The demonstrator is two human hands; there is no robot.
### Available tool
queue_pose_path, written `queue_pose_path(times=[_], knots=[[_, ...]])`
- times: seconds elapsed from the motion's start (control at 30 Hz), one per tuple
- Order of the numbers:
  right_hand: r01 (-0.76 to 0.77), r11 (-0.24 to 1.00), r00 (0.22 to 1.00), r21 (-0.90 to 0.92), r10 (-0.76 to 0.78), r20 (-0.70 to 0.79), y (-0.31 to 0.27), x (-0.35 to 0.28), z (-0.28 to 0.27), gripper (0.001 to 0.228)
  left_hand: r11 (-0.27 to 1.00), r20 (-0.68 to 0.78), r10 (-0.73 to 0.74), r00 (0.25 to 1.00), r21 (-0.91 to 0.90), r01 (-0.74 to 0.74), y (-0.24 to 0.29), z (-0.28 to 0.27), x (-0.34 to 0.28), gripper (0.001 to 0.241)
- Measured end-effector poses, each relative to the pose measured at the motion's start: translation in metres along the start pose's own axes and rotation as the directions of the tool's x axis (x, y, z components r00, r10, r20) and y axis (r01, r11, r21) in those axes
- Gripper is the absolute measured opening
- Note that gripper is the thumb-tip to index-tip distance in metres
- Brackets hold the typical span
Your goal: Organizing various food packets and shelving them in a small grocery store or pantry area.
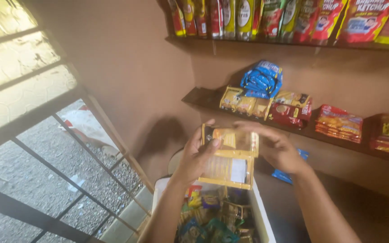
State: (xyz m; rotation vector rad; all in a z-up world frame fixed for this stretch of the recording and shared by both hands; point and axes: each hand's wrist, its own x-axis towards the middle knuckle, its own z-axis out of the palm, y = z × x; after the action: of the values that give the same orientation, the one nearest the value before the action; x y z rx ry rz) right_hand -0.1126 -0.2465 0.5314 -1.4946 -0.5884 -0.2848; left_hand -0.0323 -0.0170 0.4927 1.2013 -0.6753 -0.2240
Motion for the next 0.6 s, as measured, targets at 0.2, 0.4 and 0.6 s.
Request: queue_pose_path(times=[0.2,0.4,0.6], knots=[[-0.076,0.994,0.988,0.073,0.085,-0.128,-0.002,-0.004,0.005,0.058,0.974,-0.014,0.109,0.994,0.201,-0.104,0.033,0.021,0.014,0.059],[-0.209,0.938,0.922,-0.276,0.094,-0.376,0.018,0.0,-0.002,0.035,0.992,-0.021,0.116,0.993,0.058,-0.115,0.013,0.017,0.029,0.048],[0.333,0.634,0.859,-0.698,-0.509,-0.053,-0.005,0.023,0.004,0.049,0.887,0.255,-0.065,0.965,-0.428,0.173,0.051,0.012,0.03,0.053]])
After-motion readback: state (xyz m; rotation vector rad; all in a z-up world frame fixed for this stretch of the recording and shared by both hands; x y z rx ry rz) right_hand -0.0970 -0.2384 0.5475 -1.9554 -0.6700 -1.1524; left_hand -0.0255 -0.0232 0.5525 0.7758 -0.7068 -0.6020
